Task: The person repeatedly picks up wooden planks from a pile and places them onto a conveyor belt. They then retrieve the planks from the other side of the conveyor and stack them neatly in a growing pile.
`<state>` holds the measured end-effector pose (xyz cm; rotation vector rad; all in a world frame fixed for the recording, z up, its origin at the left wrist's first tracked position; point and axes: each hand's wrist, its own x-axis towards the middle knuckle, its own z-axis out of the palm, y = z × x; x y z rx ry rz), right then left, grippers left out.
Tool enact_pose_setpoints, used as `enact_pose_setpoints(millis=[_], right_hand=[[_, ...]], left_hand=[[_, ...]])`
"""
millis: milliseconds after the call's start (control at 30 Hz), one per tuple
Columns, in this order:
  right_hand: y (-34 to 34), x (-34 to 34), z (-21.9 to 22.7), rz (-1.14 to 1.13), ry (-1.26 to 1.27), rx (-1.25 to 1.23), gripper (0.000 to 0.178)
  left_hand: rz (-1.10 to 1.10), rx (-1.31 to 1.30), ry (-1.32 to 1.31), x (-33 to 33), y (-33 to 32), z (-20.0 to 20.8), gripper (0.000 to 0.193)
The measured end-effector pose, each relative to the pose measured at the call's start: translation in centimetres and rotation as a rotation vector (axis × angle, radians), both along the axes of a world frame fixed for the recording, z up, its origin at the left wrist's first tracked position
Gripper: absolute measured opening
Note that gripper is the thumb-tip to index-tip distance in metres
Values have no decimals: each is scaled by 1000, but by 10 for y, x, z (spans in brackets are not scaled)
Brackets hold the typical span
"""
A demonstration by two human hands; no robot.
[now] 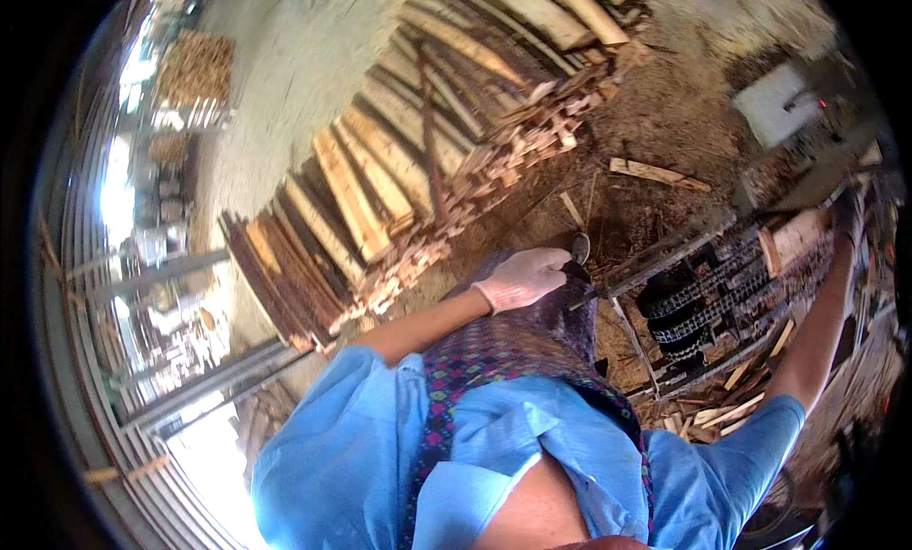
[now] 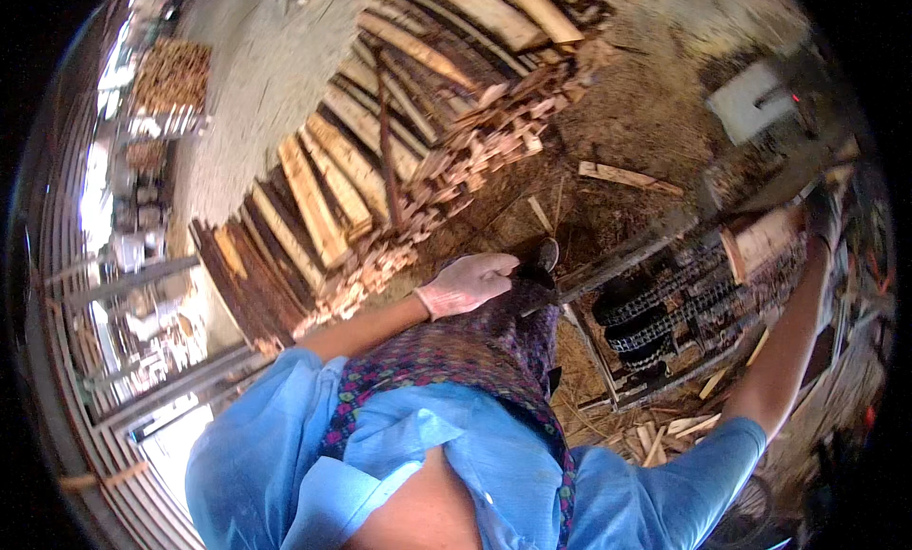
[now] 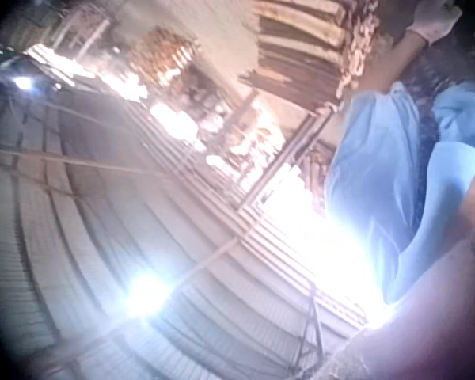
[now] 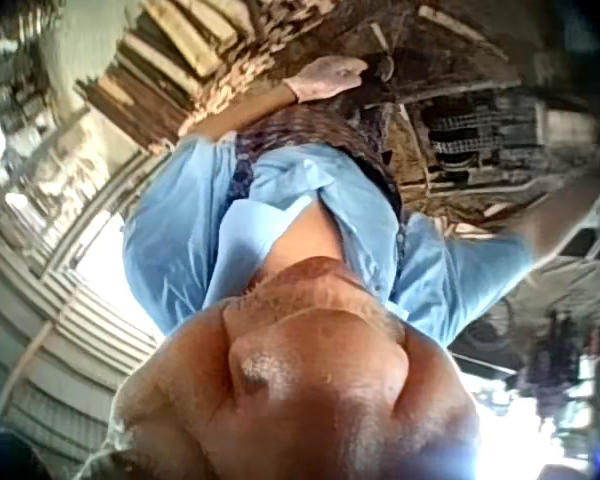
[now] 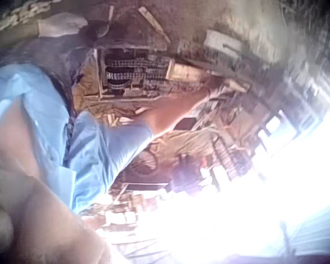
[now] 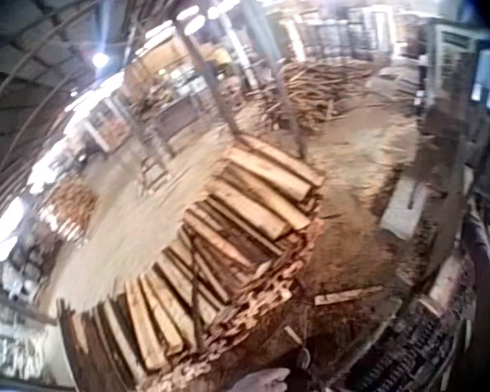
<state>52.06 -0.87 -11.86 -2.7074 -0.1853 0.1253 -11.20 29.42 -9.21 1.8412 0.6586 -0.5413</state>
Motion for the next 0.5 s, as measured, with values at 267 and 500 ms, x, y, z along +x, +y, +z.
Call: enact_pose_setpoints(millis=[267,500], right_hand=[[15,23,6,27,5,-37,63],[17,11,14,24,-28,-47,58]], left_hand=[[149,70,-193,-17,-1,-2,44],[269,238,180,-85,56,1,38]])
